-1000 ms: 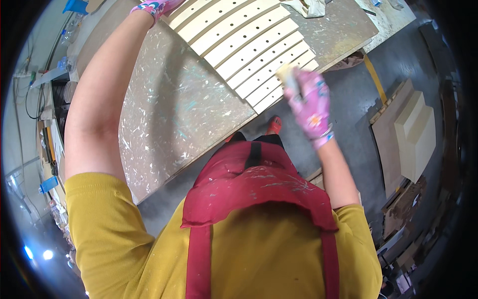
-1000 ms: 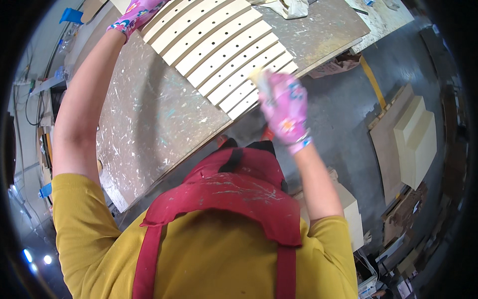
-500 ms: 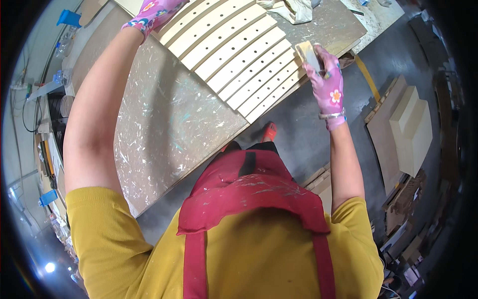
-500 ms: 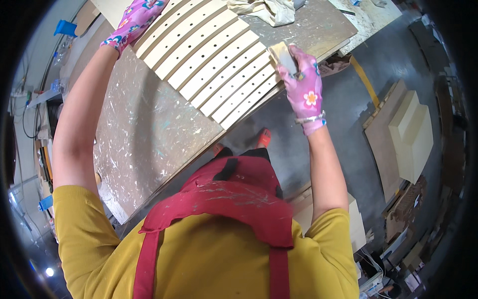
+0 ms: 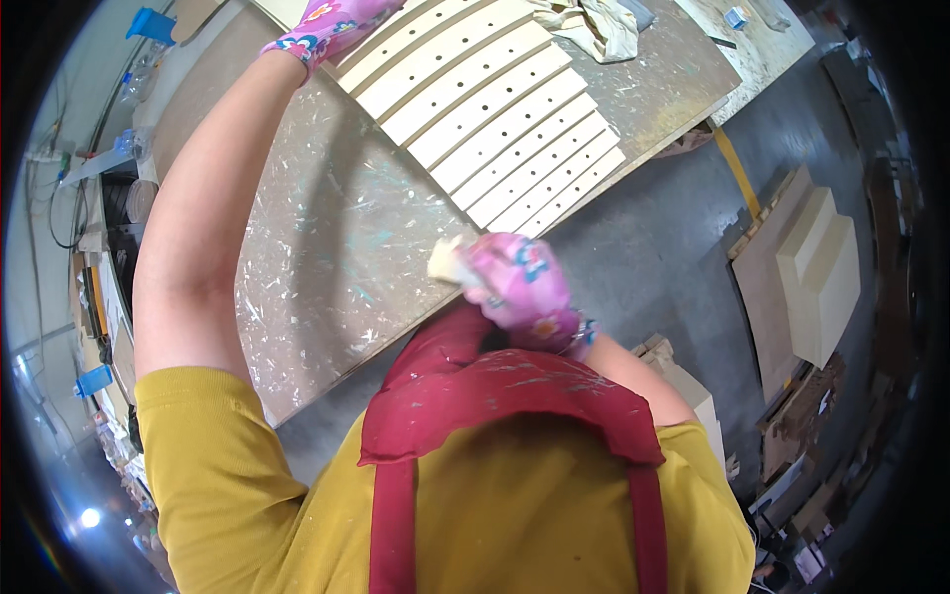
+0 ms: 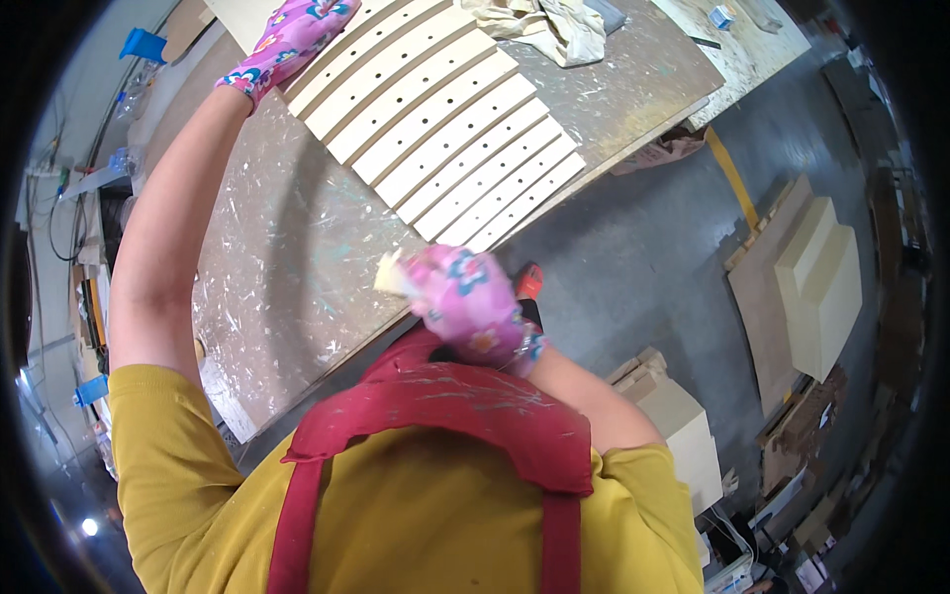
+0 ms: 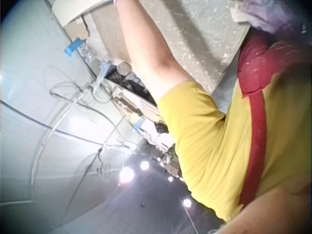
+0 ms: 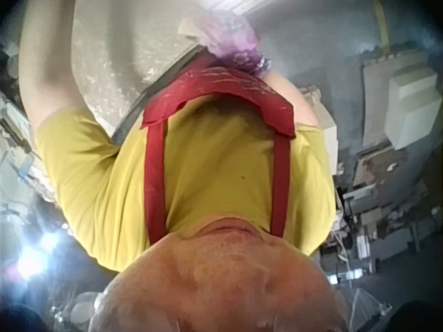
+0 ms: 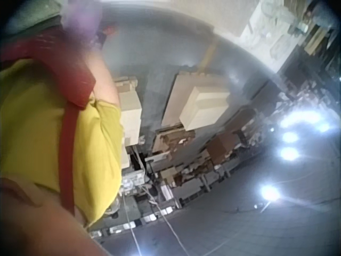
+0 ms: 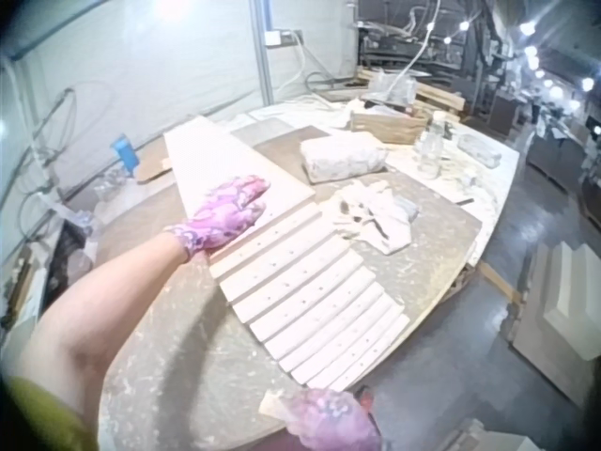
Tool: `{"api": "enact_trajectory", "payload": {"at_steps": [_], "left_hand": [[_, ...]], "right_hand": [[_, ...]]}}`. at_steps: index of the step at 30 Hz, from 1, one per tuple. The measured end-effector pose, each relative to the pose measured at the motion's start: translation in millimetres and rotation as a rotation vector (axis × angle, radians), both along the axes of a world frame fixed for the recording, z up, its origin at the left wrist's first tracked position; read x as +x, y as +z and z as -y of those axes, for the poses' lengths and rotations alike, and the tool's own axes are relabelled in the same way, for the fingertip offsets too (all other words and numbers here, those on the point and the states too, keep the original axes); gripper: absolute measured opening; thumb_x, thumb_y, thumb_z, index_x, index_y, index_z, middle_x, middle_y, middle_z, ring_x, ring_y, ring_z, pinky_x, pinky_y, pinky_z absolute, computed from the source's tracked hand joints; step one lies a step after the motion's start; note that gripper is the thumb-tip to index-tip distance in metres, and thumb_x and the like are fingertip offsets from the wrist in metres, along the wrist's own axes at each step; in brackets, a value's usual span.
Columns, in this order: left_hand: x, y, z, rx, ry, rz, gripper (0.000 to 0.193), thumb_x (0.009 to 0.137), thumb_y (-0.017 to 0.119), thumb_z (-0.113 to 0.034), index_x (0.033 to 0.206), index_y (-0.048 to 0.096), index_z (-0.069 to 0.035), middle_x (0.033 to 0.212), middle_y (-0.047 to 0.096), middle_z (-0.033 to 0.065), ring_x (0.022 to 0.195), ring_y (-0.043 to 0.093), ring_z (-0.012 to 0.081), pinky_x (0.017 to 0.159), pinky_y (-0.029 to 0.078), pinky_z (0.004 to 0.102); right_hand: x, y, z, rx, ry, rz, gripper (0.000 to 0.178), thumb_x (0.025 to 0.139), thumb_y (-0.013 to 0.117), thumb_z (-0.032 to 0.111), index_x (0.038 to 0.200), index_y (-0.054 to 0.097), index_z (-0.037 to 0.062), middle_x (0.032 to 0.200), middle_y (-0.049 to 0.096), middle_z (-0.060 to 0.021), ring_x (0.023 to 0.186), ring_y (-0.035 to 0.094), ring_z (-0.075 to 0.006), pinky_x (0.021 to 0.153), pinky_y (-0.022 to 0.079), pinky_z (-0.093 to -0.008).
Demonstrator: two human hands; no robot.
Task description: The person sands a stack of light-colored wooden slats with a sanding block and wipes them with a cloth. The person then lifts the stack, flips it over, and continues sanding and wiping the other side. Finally, the person separates the slats and stacks them individually.
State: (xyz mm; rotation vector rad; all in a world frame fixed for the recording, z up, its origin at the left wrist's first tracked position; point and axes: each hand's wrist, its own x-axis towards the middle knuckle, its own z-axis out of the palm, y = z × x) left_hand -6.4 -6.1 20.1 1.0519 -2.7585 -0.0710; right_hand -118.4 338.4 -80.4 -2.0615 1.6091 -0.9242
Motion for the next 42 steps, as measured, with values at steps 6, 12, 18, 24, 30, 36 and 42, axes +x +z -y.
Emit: {"api": "enact_trajectory", "payload": {"at_steps": [6,12,18,24,30,36,42], "left_hand": [[11,-3,13,-0.073,-0.073,0.037,0.059,0.099,0.043,-0.044,0.146,0.044,-0.008,0.150,0.042,0.0162,0.141,0.034,0.0337,0.119,0.023,0.0423],[7,-5,8,-0.039,-0.047,0.001,0.059,0.099,0.044,-0.045,0.146,0.044,-0.009,0.150,0.042,0.0165,0.141,0.035,0.0348,0.119,0.023,0.0420],[7,-3,9,-0.030,-0.056,-0.007,0.059,0.098,0.045,-0.044,0.145,0.045,-0.010,0.150,0.042,0.0170,0.140,0.036,0.0351,0.118,0.024,0.0433],[13,2,13,-0.048,-0.097,0.014,0.060,0.097,0.046,-0.046,0.144,0.047,-0.010,0.149,0.043,0.0174,0.140,0.036,0.0347,0.118,0.025,0.0439],[7,1,10,-0.024,-0.072,-0.012,0.060,0.097,0.046,-0.047,0.145,0.046,-0.010,0.148,0.044,0.0175,0.139,0.037,0.0348,0.118,0.025,0.0440],[11,0,12,-0.019,-0.080,-0.026,0.060,0.098,0.045,-0.046,0.145,0.045,-0.010,0.149,0.043,0.0173,0.139,0.036,0.0352,0.118,0.025,0.0434],[10,-1,9,-0.029,-0.047,-0.006,0.060,0.098,0.044,-0.047,0.146,0.044,-0.012,0.150,0.042,0.0167,0.139,0.037,0.0346,0.117,0.026,0.0436]], "right_hand": [[-119,14,53,-0.130,-0.460,0.067,0.049,0.086,0.069,0.025,0.127,0.059,-0.0012,0.116,0.061,-0.0233,0.104,0.060,-0.0364,0.091,0.049,-0.0419],[-129,8,83,-0.211,-0.489,-0.024,0.049,0.088,0.067,0.026,0.129,0.057,0.0004,0.121,0.061,-0.0227,0.107,0.059,-0.0379,0.092,0.049,-0.0427],[-9,1,33,0.393,-0.161,0.457,0.045,0.089,0.063,0.033,0.122,0.061,0.0021,0.106,0.063,-0.0178,0.093,0.062,-0.0311,0.079,0.052,-0.0414],[-44,31,46,0.007,-0.284,-0.043,0.045,0.087,0.063,0.027,0.125,0.061,0.0052,0.106,0.064,-0.0182,0.090,0.065,-0.0328,0.078,0.054,-0.0424],[-138,31,107,-0.253,-0.475,0.016,0.048,0.086,0.070,0.029,0.123,0.061,-0.0017,0.114,0.064,-0.0211,0.105,0.061,-0.0344,0.092,0.049,-0.0405],[-95,26,96,-0.262,-0.407,-0.159,0.045,0.090,0.062,0.029,0.126,0.059,0.0017,0.101,0.063,-0.0207,0.097,0.060,-0.0375,0.086,0.049,-0.0455],[16,49,53,0.038,0.039,-0.276,0.041,0.089,0.060,0.030,0.120,0.061,0.0037,0.105,0.062,-0.0149,0.093,0.062,-0.0312,0.082,0.051,-0.0421]]}}
